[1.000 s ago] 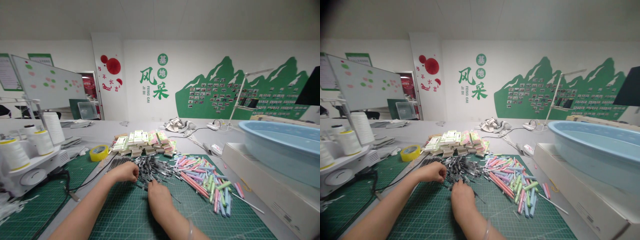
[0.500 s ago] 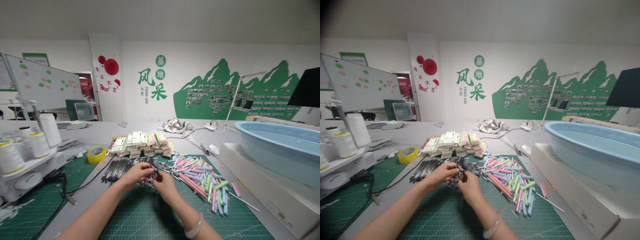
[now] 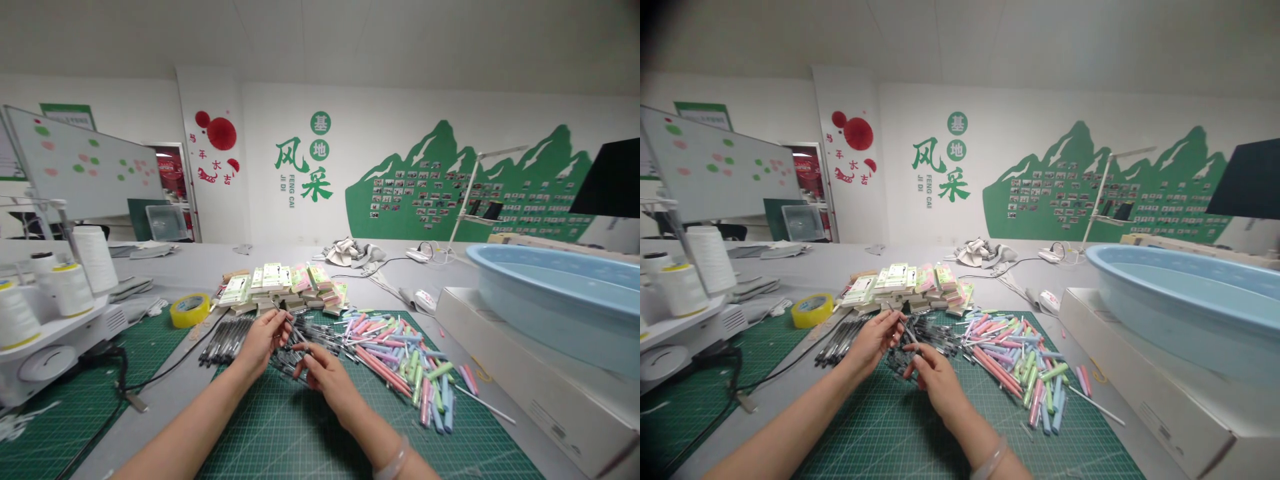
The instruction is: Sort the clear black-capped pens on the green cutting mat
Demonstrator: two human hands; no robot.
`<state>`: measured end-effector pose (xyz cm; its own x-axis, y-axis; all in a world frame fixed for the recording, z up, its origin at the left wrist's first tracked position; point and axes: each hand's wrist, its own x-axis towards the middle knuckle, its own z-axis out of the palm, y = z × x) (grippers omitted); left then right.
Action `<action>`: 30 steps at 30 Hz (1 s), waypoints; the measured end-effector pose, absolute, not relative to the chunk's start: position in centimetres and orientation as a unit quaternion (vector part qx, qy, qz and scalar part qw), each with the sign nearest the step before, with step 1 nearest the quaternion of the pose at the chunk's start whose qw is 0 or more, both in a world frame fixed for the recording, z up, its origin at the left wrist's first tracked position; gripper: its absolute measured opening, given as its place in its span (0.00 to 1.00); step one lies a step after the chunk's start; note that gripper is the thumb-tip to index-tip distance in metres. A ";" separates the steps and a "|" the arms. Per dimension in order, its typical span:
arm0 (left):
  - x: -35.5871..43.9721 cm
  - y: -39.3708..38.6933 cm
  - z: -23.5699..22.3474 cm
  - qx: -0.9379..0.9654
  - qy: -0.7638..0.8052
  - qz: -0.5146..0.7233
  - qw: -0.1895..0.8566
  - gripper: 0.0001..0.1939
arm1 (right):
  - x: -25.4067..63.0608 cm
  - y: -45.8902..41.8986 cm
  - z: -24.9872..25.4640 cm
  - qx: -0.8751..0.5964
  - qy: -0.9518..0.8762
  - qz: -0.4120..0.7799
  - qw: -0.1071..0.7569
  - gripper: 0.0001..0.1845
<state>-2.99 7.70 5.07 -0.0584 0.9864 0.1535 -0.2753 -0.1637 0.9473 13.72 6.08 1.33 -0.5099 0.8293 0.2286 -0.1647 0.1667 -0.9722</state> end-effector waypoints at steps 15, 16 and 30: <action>-3.0 7.5 5.9 0.478 0.422 0.600 0.483 0.17 | 14.3 6.2 2.0 -0.257 -0.627 0.612 0.409 0.20; -3.0 7.5 5.8 0.479 0.420 0.600 0.484 0.17 | 14.4 6.2 2.0 -0.258 -0.628 0.611 0.408 0.20; -2.5 6.7 6.3 0.624 0.452 0.512 0.381 0.15 | 14.1 6.6 1.3 -0.256 -0.643 0.606 0.393 0.21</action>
